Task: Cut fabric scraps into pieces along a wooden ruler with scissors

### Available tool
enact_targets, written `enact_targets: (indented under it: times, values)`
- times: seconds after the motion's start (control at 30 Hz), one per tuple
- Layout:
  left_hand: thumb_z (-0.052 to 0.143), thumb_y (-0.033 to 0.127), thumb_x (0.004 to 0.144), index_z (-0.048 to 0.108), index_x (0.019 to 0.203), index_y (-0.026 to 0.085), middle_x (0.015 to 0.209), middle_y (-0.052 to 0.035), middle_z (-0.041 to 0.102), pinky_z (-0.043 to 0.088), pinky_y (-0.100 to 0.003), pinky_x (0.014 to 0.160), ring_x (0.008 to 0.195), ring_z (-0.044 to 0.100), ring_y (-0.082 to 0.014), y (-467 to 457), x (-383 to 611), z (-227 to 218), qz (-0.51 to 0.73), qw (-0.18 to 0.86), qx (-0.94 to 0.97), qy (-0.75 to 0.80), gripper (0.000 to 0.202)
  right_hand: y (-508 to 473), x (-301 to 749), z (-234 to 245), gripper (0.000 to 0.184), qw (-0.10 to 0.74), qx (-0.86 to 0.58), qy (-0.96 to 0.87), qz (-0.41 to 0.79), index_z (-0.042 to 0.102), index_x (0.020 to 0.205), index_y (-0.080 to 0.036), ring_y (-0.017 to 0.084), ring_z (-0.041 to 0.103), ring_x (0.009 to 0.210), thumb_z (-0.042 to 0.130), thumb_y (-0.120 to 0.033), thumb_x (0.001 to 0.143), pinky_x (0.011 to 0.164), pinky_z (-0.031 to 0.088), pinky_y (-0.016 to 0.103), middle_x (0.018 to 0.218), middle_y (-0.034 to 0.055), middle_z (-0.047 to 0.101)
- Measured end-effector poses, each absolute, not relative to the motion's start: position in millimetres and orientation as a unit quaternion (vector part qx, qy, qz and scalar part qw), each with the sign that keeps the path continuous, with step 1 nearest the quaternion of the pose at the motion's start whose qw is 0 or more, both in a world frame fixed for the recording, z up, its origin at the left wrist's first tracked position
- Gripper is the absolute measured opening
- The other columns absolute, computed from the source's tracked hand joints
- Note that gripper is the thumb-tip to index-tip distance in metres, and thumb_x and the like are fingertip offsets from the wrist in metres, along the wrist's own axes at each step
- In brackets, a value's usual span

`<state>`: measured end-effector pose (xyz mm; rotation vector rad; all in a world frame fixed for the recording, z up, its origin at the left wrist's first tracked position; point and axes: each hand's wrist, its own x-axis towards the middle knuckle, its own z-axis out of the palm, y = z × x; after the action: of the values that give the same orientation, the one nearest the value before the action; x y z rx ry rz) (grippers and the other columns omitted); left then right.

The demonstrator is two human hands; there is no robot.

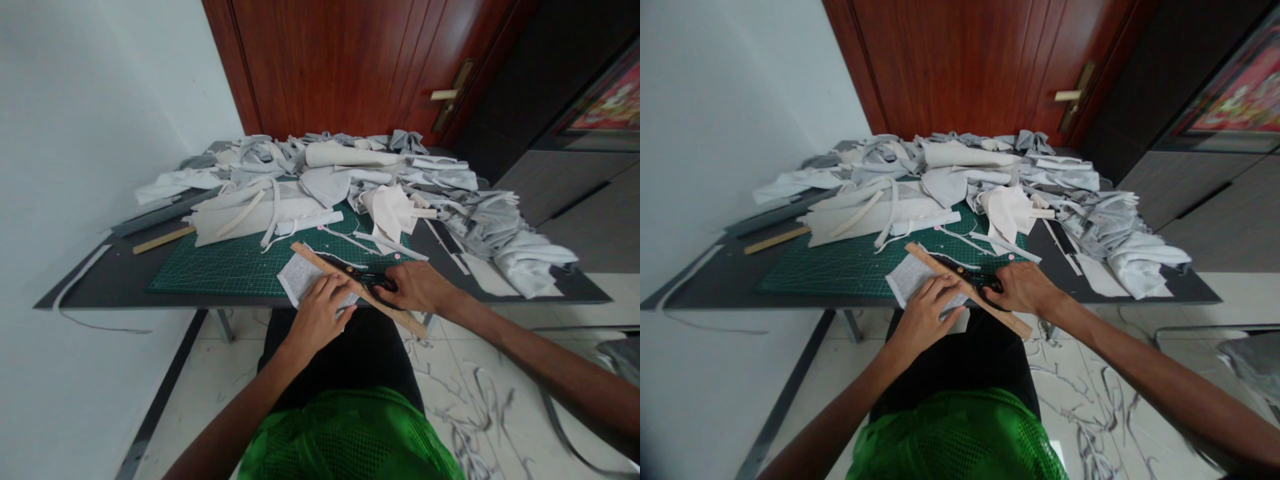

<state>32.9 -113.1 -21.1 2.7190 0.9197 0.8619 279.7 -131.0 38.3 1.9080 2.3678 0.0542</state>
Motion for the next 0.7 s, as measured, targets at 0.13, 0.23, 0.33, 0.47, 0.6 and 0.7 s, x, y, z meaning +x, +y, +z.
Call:
enact_targets:
  times: [0.13, 0.23, 0.33, 0.47, 0.6, 0.7]
  values:
    - [0.066, 0.031, 0.098, 0.063, 0.134, 0.02, 0.134, -0.0121, 0.064, 0.05, -0.05, 0.112, 0.128, 0.057, -0.0305, -113.4, 33.1, -20.3, 0.282, 0.075, 0.904, 0.312, 0.038, -127.7, 278.1, 38.0, 0.046, 0.043, 0.632, 0.774, 0.003, 0.069, 0.072, -0.019, 0.024, 0.069, 0.069, 0.052, -0.055, 0.096, 0.059, 0.033, 0.032, 0.071, 0.0101, 0.073]
    - [0.066, 0.031, 0.097, 0.063, 0.136, 0.019, 0.135, -0.0125, 0.064, 0.05, -0.051, 0.113, 0.128, 0.057, -0.0312, -113.3, 33.3, -20.6, 0.28, 0.079, 0.904, 0.314, 0.04, -125.4, 276.3, 38.4, 0.047, 0.05, 0.633, 0.773, 0.003, 0.069, 0.073, -0.019, 0.024, 0.07, 0.071, 0.051, -0.056, 0.096, 0.059, 0.034, 0.032, 0.072, 0.0099, 0.074]
    - [0.066, 0.031, 0.098, 0.063, 0.136, 0.018, 0.135, -0.0135, 0.064, 0.05, -0.051, 0.113, 0.128, 0.057, -0.0316, -113.1, 33.3, -21.2, 0.282, 0.077, 0.903, 0.315, 0.041, -122.9, 273.2, 39.0, 0.048, 0.053, 0.632, 0.773, 0.015, 0.069, 0.074, -0.019, 0.025, 0.071, 0.073, 0.051, -0.056, 0.097, 0.061, 0.035, 0.032, 0.073, 0.0109, 0.075]
    - [0.066, 0.031, 0.098, 0.063, 0.136, 0.02, 0.135, -0.0131, 0.064, 0.05, -0.052, 0.113, 0.128, 0.057, -0.0315, -113.4, 33.1, -20.9, 0.283, 0.079, 0.903, 0.313, 0.04, -119.7, 270.0, 39.5, 0.048, 0.052, 0.623, 0.78, 0.026, 0.069, 0.073, -0.018, 0.025, 0.071, 0.073, 0.05, -0.054, 0.098, 0.064, 0.037, 0.033, 0.073, 0.0123, 0.074]
    - [0.066, 0.031, 0.098, 0.062, 0.138, 0.022, 0.135, -0.0122, 0.064, 0.05, -0.051, 0.113, 0.129, 0.057, -0.0311, -113.7, 33.1, -20.6, 0.279, 0.08, 0.903, 0.317, 0.041, -117.3, 271.3, 39.0, 0.049, 0.056, 0.608, 0.792, 0.036, 0.07, 0.073, -0.017, 0.026, 0.07, 0.072, 0.047, -0.052, 0.099, 0.064, 0.036, 0.034, 0.071, 0.013, 0.073]
    - [0.066, 0.031, 0.098, 0.062, 0.137, 0.019, 0.136, -0.0129, 0.063, 0.049, -0.051, 0.114, 0.129, 0.056, -0.0313, -113.7, 33.6, -21.8, 0.278, 0.081, 0.903, 0.318, 0.042, -116.3, 273.4, 38.3, 0.048, 0.059, 0.593, 0.802, 0.044, 0.07, 0.074, -0.017, 0.026, 0.07, 0.073, 0.047, -0.05, 0.101, 0.064, 0.036, 0.033, 0.07, 0.013, 0.073]
